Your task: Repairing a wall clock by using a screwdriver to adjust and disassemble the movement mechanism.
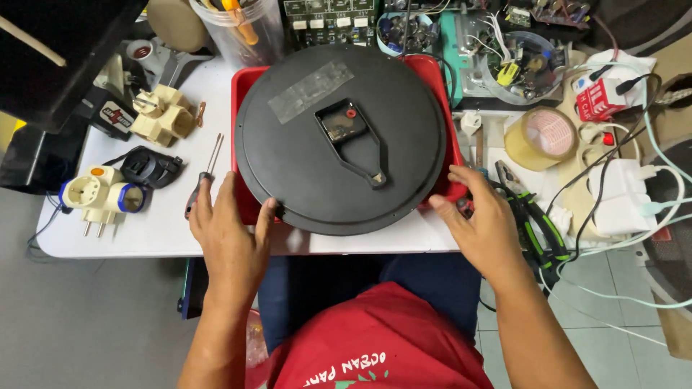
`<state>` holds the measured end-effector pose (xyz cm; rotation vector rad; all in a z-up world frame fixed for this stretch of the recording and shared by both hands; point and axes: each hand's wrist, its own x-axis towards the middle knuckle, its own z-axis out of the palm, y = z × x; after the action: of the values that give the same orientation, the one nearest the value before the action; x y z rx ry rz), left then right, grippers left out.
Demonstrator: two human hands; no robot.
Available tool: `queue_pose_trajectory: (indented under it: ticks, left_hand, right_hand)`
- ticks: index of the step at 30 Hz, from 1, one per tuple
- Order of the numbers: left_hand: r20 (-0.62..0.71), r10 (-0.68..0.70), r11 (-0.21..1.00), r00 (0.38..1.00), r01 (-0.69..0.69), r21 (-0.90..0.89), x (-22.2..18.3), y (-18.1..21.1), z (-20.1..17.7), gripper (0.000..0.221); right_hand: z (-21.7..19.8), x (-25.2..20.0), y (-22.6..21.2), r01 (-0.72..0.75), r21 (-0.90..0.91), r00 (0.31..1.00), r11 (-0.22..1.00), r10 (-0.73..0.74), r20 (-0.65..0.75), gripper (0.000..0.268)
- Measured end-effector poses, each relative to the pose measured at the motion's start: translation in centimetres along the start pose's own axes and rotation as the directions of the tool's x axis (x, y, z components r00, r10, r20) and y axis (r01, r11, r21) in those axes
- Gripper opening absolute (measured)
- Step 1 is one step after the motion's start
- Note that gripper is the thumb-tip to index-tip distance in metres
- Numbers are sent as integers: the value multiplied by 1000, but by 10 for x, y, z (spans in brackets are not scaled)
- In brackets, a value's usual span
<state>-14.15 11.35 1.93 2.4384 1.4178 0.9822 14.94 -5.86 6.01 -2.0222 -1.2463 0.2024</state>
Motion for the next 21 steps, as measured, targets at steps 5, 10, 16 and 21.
queue_pose_trajectory:
  ticks: [5, 10, 16, 21]
  left_hand:
    - [17, -26, 999, 1000, 26, -23, 2, 2, 3, 63]
    - [89, -102, 984, 991, 114, -137, 1, 5, 4, 63]
    - [91, -131, 973, 987, 146, -180, 1, 7, 8, 59]
    - [130, -193, 944, 973, 220, -244, 0, 12, 8, 56]
  right_hand:
    - [-5, 20, -1, -288, 112, 940, 951, 258, 223, 56]
    - [-4, 21, -8, -332, 200, 925, 922, 277, 258, 64]
    - [7, 12, 5, -306, 393, 950, 867, 248, 192, 60]
    - [13, 14, 7, -338, 540, 941, 771, 271, 202, 51]
